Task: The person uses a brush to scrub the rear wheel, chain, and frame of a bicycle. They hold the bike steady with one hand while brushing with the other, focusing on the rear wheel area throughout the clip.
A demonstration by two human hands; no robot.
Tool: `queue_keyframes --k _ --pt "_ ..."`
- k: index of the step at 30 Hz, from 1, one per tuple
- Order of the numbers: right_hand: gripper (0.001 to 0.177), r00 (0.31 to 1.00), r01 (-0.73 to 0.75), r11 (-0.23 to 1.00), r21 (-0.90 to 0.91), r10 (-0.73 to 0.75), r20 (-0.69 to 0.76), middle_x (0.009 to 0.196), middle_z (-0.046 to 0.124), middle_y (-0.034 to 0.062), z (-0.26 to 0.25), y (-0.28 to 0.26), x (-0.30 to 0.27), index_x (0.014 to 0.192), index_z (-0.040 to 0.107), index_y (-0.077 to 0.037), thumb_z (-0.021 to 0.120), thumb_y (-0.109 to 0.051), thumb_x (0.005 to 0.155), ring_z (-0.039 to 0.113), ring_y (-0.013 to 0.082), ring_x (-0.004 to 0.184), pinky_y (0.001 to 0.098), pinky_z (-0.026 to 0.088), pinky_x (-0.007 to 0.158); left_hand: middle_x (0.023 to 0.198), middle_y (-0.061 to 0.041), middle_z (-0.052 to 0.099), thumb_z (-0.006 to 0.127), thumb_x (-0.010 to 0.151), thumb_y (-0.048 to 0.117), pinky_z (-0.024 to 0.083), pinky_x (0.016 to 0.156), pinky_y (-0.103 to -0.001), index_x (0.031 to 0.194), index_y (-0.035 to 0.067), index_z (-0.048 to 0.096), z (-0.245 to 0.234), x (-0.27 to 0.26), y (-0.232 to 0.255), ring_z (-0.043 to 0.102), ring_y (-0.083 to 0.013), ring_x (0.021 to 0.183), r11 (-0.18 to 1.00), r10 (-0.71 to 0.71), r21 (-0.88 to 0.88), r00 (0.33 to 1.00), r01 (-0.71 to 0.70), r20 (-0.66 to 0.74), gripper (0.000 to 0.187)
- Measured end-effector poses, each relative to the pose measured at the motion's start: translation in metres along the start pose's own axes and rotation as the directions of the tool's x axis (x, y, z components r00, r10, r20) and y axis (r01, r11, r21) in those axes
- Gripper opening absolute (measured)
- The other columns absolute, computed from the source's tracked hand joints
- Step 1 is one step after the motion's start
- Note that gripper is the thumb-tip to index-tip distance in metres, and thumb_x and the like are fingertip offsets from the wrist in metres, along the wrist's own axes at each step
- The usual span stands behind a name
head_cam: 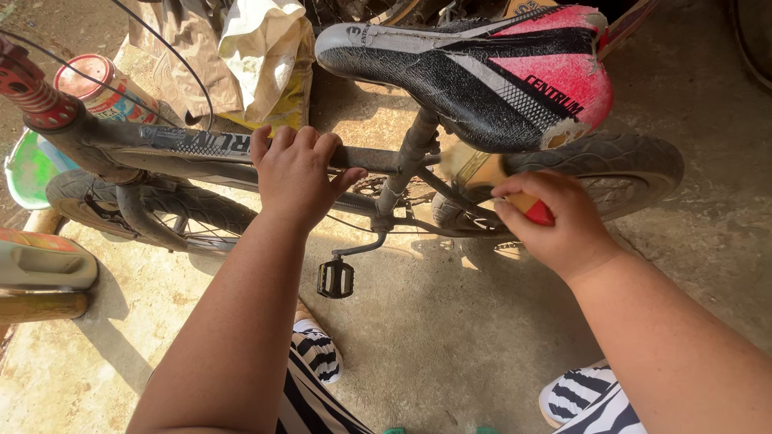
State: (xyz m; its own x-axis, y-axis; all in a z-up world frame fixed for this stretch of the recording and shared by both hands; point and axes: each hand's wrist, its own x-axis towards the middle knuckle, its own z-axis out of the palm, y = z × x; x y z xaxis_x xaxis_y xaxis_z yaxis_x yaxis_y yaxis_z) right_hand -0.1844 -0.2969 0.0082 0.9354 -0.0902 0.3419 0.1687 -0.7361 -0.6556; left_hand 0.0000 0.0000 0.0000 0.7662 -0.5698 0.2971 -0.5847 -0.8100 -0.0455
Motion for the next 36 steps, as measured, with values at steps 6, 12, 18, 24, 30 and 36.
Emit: queue_keyframes --k 6,12,18,24,30,36 --pt "0.019 0.997 -0.019 0.988 0.152 0.029 -0.068 0.105 0.074 0.0056 -0.017 -0.009 0.002 0.109 0.069 -0.008 0.075 -0.017 0.093 0.072 0.0221 0.100 0.0333 0.055 0.089 0.098 -0.003 0.066 0.072 0.082 0.070 0.022 0.114 -0.054 0.104 0.021 0.074 0.001 0.000 0.001 0.058 -0.0288 0.108 1.000 0.019 -0.022 0.998 -0.020 -0.067 0.054" --pt "0.012 0.997 -0.022 0.965 -0.261 0.002 -0.077 0.093 0.073 0.0094 -0.008 -0.017 0.008 0.095 0.072 -0.008 0.080 -0.011 0.087 0.069 0.0258 0.090 0.0369 0.054 0.081 0.098 -0.002 0.066 0.074 0.085 0.069 0.026 0.115 -0.053 0.101 0.022 0.073 0.001 -0.002 -0.001 0.059 -0.0270 0.108 1.000 0.023 -0.010 0.999 -0.024 -0.049 0.050" --pt "0.023 0.987 0.155 0.975 0.162 -0.146 -0.065 0.101 0.071 0.0069 -0.003 -0.031 -0.003 0.110 0.069 -0.009 0.077 -0.015 0.089 0.070 0.0231 0.095 0.0342 0.055 0.086 0.100 -0.002 0.068 0.074 0.081 0.070 0.025 0.112 -0.054 0.105 0.021 0.074 0.000 0.000 -0.001 0.060 -0.0282 0.106 0.999 0.043 -0.013 0.993 -0.044 -0.107 0.054" --pt "0.015 0.988 -0.150 0.954 -0.259 0.137 -0.064 0.094 0.074 0.0063 -0.017 -0.020 0.003 0.102 0.074 -0.013 0.082 -0.016 0.090 0.071 0.0230 0.089 0.0353 0.055 0.080 0.107 -0.003 0.069 0.072 0.087 0.070 0.025 0.114 -0.052 0.108 0.022 0.073 0.002 -0.002 -0.002 0.059 -0.0278 0.111 0.998 0.058 0.039 0.995 -0.055 -0.075 0.052" --pt "0.028 0.995 0.070 0.974 0.216 -0.083 0.048 0.104 0.075 0.0056 -0.008 -0.031 0.002 0.110 0.069 -0.009 0.080 -0.015 0.085 0.074 0.0256 0.096 0.0376 0.056 0.083 0.108 -0.004 0.070 0.071 0.083 0.073 0.022 0.115 -0.053 0.111 0.022 0.074 0.001 0.002 -0.001 0.059 -0.0285 0.113 0.999 0.013 0.031 1.000 -0.013 -0.007 0.057" --pt "0.019 0.977 0.136 0.983 -0.126 -0.154 -0.149 0.095 0.073 0.0088 -0.025 -0.030 -0.003 0.103 0.070 -0.009 0.079 -0.011 0.086 0.072 0.0255 0.087 0.0377 0.057 0.076 0.110 -0.005 0.070 0.071 0.084 0.073 0.023 0.113 -0.054 0.117 0.022 0.073 0.003 0.002 -0.002 0.059 -0.0292 0.114 0.996 0.041 0.083 0.998 -0.038 -0.037 0.060"
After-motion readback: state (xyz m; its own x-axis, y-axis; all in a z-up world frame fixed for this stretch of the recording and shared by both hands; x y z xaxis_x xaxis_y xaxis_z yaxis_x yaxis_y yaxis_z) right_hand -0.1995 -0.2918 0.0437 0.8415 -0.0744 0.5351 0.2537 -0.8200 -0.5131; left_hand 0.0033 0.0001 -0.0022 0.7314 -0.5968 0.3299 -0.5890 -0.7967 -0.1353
